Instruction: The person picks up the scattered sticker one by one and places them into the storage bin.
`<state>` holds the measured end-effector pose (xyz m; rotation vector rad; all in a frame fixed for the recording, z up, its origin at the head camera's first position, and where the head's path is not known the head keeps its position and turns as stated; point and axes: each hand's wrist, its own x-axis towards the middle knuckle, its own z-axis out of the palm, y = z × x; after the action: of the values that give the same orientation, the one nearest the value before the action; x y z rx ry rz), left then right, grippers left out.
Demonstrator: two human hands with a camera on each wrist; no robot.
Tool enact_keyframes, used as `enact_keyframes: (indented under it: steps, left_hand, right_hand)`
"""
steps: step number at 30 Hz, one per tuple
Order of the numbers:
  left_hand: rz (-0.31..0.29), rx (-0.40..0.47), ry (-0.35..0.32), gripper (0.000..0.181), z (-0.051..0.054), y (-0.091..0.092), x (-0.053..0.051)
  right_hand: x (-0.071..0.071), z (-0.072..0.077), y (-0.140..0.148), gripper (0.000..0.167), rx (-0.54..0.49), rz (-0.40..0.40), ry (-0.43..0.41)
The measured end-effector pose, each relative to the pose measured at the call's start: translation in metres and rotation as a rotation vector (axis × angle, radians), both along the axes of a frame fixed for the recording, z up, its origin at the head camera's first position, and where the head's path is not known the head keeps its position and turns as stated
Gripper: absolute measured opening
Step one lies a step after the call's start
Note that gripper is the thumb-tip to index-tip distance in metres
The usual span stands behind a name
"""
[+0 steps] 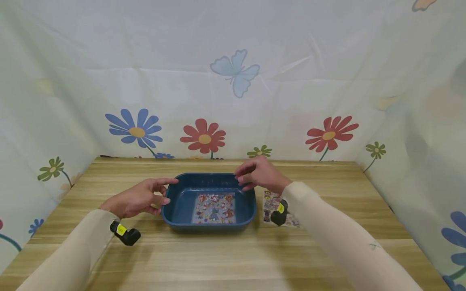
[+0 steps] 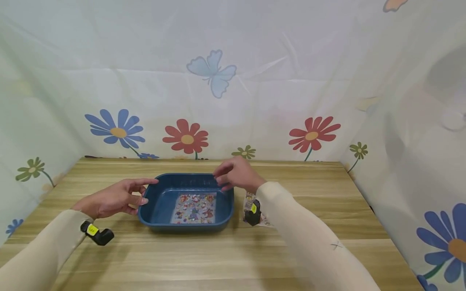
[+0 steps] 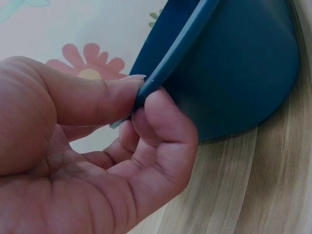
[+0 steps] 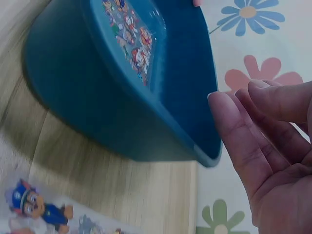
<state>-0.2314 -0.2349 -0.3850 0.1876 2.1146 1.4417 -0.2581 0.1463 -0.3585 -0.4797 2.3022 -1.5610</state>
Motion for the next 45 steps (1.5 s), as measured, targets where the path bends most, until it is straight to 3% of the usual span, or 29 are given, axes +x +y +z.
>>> enact_keyframes:
  steps: [7,15,24,41,45]
  left_hand:
    - [0.003,-0.002,-0.003,0.078,0.000,0.001,-0.001]
    - [0.011,-0.006,-0.009,0.078,-0.001,0.001,-0.001]
    - [0.004,-0.014,-0.002,0.077,-0.001,0.000,-0.002]
    - [0.003,-0.008,-0.004,0.076,-0.001,0.000,-0.002]
    - [0.007,-0.008,-0.006,0.076,-0.001,0.001,-0.003]
  right_hand:
    - [0.000,0.001,0.020,0.025,-0.001,-0.014,-0.008]
    - [-0.002,-0.010,0.049,0.024,0.009,-0.048,-0.001]
    - [-0.004,-0.024,0.082,0.025,0.105,-0.087,0.006]
    - [-0.004,-0.037,0.119,0.024,0.341,-0.127,0.062]
    - [-0.005,-0.039,0.124,0.018,0.426,-0.106,0.130]
